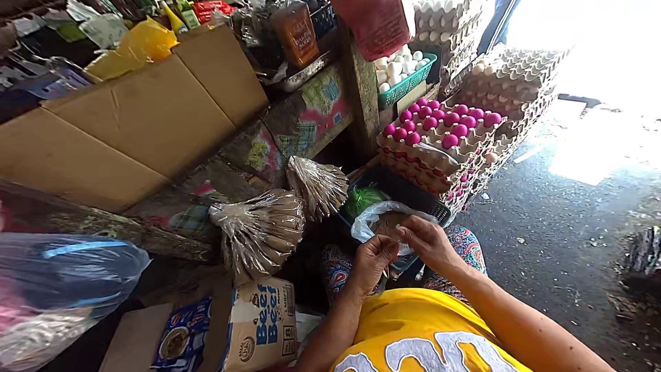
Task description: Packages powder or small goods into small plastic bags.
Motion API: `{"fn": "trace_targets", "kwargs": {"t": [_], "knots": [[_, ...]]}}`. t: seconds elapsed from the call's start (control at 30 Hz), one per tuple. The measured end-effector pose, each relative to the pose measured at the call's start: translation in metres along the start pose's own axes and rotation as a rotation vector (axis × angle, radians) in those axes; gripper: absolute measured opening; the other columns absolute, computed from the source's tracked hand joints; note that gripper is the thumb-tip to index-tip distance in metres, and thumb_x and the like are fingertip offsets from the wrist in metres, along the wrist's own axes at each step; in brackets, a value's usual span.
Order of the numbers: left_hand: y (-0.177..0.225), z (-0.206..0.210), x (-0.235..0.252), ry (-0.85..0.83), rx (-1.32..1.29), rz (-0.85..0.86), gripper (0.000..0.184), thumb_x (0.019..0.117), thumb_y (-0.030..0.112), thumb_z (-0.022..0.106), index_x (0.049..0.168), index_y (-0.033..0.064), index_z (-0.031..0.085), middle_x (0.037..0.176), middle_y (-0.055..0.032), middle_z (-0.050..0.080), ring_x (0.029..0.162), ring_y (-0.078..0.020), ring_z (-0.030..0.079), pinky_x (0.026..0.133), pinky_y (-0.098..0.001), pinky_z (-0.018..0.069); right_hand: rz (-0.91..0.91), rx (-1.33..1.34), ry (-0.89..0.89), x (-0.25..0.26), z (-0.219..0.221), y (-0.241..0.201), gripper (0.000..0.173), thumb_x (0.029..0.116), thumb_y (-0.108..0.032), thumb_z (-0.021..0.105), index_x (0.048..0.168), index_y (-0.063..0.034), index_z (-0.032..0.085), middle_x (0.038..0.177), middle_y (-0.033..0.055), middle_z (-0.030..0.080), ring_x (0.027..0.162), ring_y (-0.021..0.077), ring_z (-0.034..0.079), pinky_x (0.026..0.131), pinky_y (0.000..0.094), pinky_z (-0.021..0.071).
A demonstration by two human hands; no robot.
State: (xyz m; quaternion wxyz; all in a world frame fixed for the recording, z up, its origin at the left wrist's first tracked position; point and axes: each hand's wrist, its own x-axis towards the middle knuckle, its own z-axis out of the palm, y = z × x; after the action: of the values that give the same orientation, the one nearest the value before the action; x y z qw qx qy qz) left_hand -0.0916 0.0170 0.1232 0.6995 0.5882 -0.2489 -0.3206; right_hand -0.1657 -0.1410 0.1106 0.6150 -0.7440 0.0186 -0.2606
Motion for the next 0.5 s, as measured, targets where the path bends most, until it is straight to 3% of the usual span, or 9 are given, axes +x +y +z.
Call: {"fn": "trace_targets", "kwargs": {"t": [0.17, 0.3, 0.37, 0.4, 0.43, 0.47, 0.5], "knots": [[-0.008, -0.014, 0.000, -0.011, 0.118, 0.118, 0.021, 0.1025, 0.008, 0.053, 0.085, 0.0097, 0.064, 0.069, 0.0114, 0.059, 0.060, 0.0041, 0.052, 0.058, -0.0145, 0.0447, -0.078, 0.046, 0.022, 0.000, 0.008, 0.002, 0.020, 0.1033, -0.019, 0.059, 0.091, -0.0036, 0.065, 0.076, -0.0066, 0.060, 0.067, -0.0051, 0.054, 0.063, 0.0129, 0.0459], [-0.007, -0.018, -0.004, -0.004, 0.148, 0.101, 0.030, 0.1068, 0.014, 0.044, 0.081, 0.0125, 0.058, 0.067, 0.0132, 0.051, 0.057, 0.0050, 0.045, 0.056, -0.0138, 0.0395, -0.087, 0.052, -0.011, 0.004, 0.016, 0.002, 0.022, 0.1038, -0.021, 0.058, 0.089, -0.0058, 0.064, 0.075, -0.0080, 0.058, 0.066, -0.0056, 0.053, 0.062, 0.0126, 0.0449], [-0.004, -0.017, -0.005, 0.006, 0.184, 0.088, 0.034, 0.1084, 0.016, 0.039, 0.082, 0.0109, 0.059, 0.066, 0.0123, 0.051, 0.058, 0.0044, 0.047, 0.057, -0.0144, 0.0419, -0.093, -0.004, -0.012, 0.007, 0.018, 0.002, 0.025, 0.1028, -0.024, 0.060, 0.086, -0.0058, 0.065, 0.074, -0.0077, 0.058, 0.065, -0.0061, 0.052, 0.061, 0.0123, 0.0441], [-0.003, -0.019, -0.005, 0.007, 0.223, 0.087, 0.034, 0.1093, 0.018, 0.037, 0.088, 0.0070, 0.061, 0.072, 0.0088, 0.055, 0.064, 0.0025, 0.052, 0.063, -0.0168, 0.0465, -0.105, -0.050, -0.011, 0.008, 0.019, 0.002, 0.027, 0.1025, -0.026, 0.060, 0.085, -0.0050, 0.066, 0.074, -0.0063, 0.058, 0.066, -0.0053, 0.052, 0.061, 0.0128, 0.0440], [0.000, -0.022, -0.006, -0.013, 0.261, 0.084, 0.037, 0.1105, 0.022, 0.035, 0.103, -0.0004, 0.063, 0.086, 0.0017, 0.062, 0.080, -0.0014, 0.060, 0.077, -0.0217, 0.0525, -0.130, -0.114, -0.006, 0.011, 0.020, 0.002, 0.030, 0.1019, -0.028, 0.061, 0.085, -0.0042, 0.067, 0.074, -0.0042, 0.060, 0.066, -0.0039, 0.054, 0.062, 0.0136, 0.0453], [0.002, -0.027, -0.005, -0.048, 0.281, 0.095, 0.044, 0.1106, 0.026, 0.034, 0.122, -0.0080, 0.060, 0.107, -0.0074, 0.066, 0.099, -0.0059, 0.063, 0.093, -0.0268, 0.0523, -0.172, -0.187, -0.004, 0.013, 0.021, 0.004, 0.032, 0.1013, -0.029, 0.061, 0.084, -0.0030, 0.069, 0.075, -0.0008, 0.062, 0.068, -0.0012, 0.057, 0.064, 0.0154, 0.0483], [0.003, -0.030, -0.004, -0.080, 0.288, 0.113, 0.049, 0.1099, 0.029, 0.035, 0.132, -0.0111, 0.053, 0.121, -0.0124, 0.064, 0.111, -0.0076, 0.060, 0.101, -0.0282, 0.0485, -0.224, -0.262, -0.007, 0.015, 0.022, 0.007, 0.034, 0.1013, -0.030, 0.061, 0.084, -0.0019, 0.069, 0.076, 0.0030, 0.063, 0.069, 0.0032, 0.058, 0.065, 0.0186, 0.0492]]}}
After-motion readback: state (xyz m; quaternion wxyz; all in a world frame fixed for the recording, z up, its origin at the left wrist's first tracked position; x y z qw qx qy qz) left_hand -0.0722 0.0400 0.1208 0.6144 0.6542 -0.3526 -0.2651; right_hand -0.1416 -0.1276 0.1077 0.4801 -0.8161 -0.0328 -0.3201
